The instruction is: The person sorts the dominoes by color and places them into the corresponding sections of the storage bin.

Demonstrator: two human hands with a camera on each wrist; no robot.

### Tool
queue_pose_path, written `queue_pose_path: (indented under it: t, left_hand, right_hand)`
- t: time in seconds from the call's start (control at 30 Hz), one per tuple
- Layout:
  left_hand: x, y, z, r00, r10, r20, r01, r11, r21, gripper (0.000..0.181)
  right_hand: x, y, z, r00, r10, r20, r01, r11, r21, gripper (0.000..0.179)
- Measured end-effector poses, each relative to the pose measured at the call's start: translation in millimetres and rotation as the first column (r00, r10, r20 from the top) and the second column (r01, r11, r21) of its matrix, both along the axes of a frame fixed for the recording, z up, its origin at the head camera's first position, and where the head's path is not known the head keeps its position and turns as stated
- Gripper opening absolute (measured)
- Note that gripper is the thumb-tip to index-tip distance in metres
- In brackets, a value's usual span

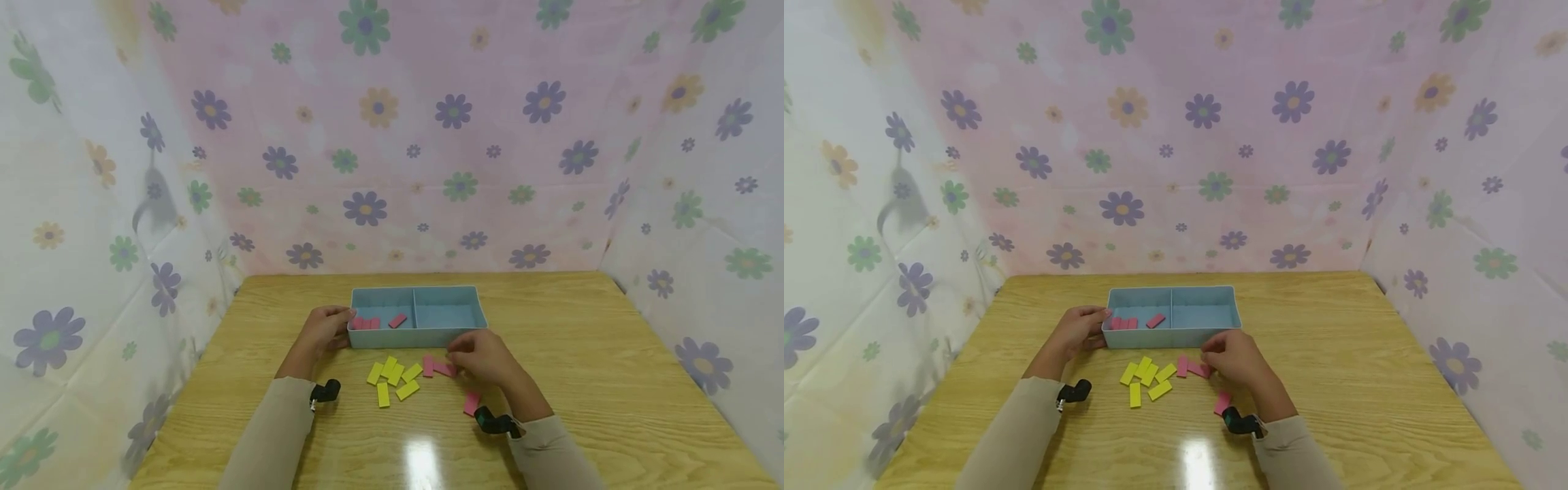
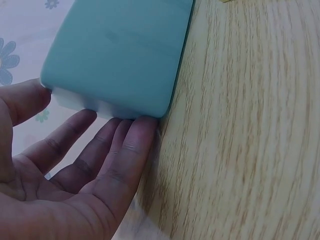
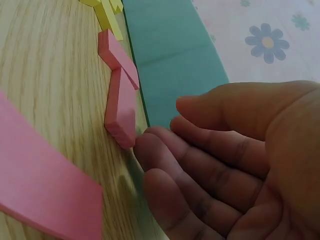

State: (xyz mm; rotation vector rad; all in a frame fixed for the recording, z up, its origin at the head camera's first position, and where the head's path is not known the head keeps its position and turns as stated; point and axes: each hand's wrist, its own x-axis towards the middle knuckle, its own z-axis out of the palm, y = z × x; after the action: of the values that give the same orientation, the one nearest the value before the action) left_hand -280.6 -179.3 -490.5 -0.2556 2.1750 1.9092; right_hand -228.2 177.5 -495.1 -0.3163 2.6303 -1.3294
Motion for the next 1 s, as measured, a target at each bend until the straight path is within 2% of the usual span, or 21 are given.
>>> queue_pose_path:
  t: [0.1, 0.4, 0.7, 1.0]
  left_hand:
    - [-0.5, -0.5, 0.3, 1.0, -0.001, -0.001, 0.001, 1.0, -0.012, 0.044]
    - [0.4, 1.1, 2.0, 1.0, -0.004, -0.006, 0.004, 1.0, -0.004, 0.044]
    - [0.6, -0.1, -1.6, 1.0, 0.004, -0.004, -0.004, 1.0, 0.008, 0.045]
    - [1.0, -1.2, -3.2, 1.0, 0.004, -0.001, -0.004, 1.0, -0.003, 0.047]
  right_hand:
    - [0.9, 0, -1.7, 1.0, 0.024, 0.0, -0.024, 1.0, 0.002, 0.014]
    - [9.6, -12, 0.5, 0.998, -0.048, 0.031, 0.046, 0.997, 0.062, 0.014]
    - [13.7, -15, 4.3, 0.998, -0.018, 0.054, 0.016, 0.999, 0.05, 0.018]
    - [13.6, -21, 3.9, 0.998, -0.038, 0.056, 0.033, 0.996, 0.083, 0.016]
